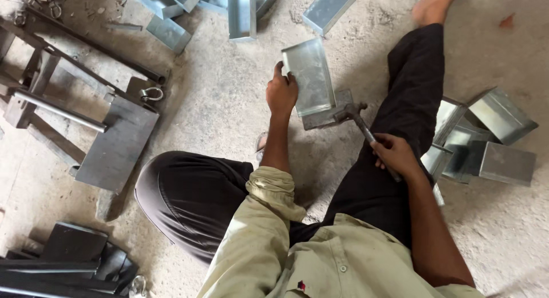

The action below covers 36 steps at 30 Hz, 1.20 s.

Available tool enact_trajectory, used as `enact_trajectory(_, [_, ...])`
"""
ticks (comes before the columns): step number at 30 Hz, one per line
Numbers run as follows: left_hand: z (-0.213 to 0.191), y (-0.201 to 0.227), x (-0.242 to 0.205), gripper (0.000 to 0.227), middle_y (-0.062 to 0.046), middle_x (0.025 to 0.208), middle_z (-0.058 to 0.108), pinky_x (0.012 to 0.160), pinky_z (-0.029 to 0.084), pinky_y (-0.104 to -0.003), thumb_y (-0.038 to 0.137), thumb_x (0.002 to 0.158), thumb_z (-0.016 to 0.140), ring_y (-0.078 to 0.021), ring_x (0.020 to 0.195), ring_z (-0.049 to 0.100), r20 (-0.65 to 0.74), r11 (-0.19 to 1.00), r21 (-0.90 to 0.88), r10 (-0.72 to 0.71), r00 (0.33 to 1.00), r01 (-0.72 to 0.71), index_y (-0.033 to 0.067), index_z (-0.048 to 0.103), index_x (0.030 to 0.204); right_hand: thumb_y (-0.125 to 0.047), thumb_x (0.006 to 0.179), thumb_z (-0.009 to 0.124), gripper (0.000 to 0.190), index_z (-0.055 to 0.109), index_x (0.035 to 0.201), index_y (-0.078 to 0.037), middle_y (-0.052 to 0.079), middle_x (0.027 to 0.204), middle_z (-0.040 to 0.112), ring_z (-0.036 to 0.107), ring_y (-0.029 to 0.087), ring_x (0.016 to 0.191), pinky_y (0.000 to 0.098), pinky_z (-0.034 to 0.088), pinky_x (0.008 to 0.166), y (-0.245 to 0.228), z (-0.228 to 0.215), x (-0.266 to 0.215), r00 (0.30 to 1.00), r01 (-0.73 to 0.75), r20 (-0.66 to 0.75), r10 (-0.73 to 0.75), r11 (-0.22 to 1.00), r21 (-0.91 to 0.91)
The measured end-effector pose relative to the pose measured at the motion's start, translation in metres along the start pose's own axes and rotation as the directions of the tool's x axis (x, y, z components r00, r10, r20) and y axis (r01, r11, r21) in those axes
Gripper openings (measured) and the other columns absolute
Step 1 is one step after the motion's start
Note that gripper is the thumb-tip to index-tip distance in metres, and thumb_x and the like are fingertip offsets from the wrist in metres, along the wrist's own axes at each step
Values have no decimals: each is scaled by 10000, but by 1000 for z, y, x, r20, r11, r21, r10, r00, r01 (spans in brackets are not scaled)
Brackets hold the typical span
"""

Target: The person sits on the floor and repeatedly hammers small rectangular metal boxes to flatten or shape them. They pick up a box, strike it with a hammer, and place it aside, repeating this process for multiple units.

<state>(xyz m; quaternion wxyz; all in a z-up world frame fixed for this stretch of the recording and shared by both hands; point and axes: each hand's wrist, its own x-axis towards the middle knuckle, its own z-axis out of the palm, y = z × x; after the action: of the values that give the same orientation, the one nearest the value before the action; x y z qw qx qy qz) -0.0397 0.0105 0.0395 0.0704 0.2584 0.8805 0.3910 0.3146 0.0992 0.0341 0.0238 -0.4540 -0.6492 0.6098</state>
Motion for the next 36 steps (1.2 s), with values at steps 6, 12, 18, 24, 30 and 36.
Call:
enact_trajectory(6, [8,-24,4,507,-208,827,741,779,551,-548,196,840,629,-441,811,708,131,992,110,54,990,-69,94,583,1334,-230,968,658,462,627,1376,-14,97,788,672,620,156,512,307,488,443,-21,1,-2,1000,-21,-8,21,999,-24])
enact_trajectory(12, [37,-93,33,535,-195,1035,640,861,549,-509,273,825,649,-377,960,670,316,987,115,-140,938,109,118,503,1316,-250,972,662,446,636,1358,-26,99,775,681,614,154,484,311,486,422,-23,5,-5,1000,-5,-14,4,1000,-6])
enact_trajectory(18, [-25,-55,78,958,-152,1802,159,1220,339,-728,380,1061,680,-405,1653,216,242,79,-970,186,952,231,431,-96,1620,-235,992,660,435,615,1378,-39,106,729,679,626,171,497,338,499,474,-41,3,-22,999,-15,-43,15,1000,11])
enact_trajectory(24, [-30,6,47,876,-114,1772,131,1255,369,-622,390,1086,656,-421,1622,245,358,333,-890,90,929,311,289,5,1664,-143,990,674,249,744,1201,-31,52,848,751,694,121,679,300,546,607,-25,-16,-47,766,238,-599,-233,968,-72])
enact_trajectory(30, [-16,27,20,735,-174,1661,325,1107,494,-539,372,1019,623,-445,1401,528,475,474,-761,-58,878,443,126,245,1599,-256,886,801,424,687,1163,43,200,936,735,683,271,796,373,541,700,109,-94,-53,520,-7,-839,-158,982,-189])
enact_trajectory(36, [-5,33,9,630,-176,1540,527,1029,567,-496,406,997,603,-399,1216,665,562,519,-702,-17,827,488,65,445,1502,-222,828,706,470,709,1249,-15,222,974,751,747,352,879,437,579,811,202,-69,-36,744,-220,-668,-11,940,-261])
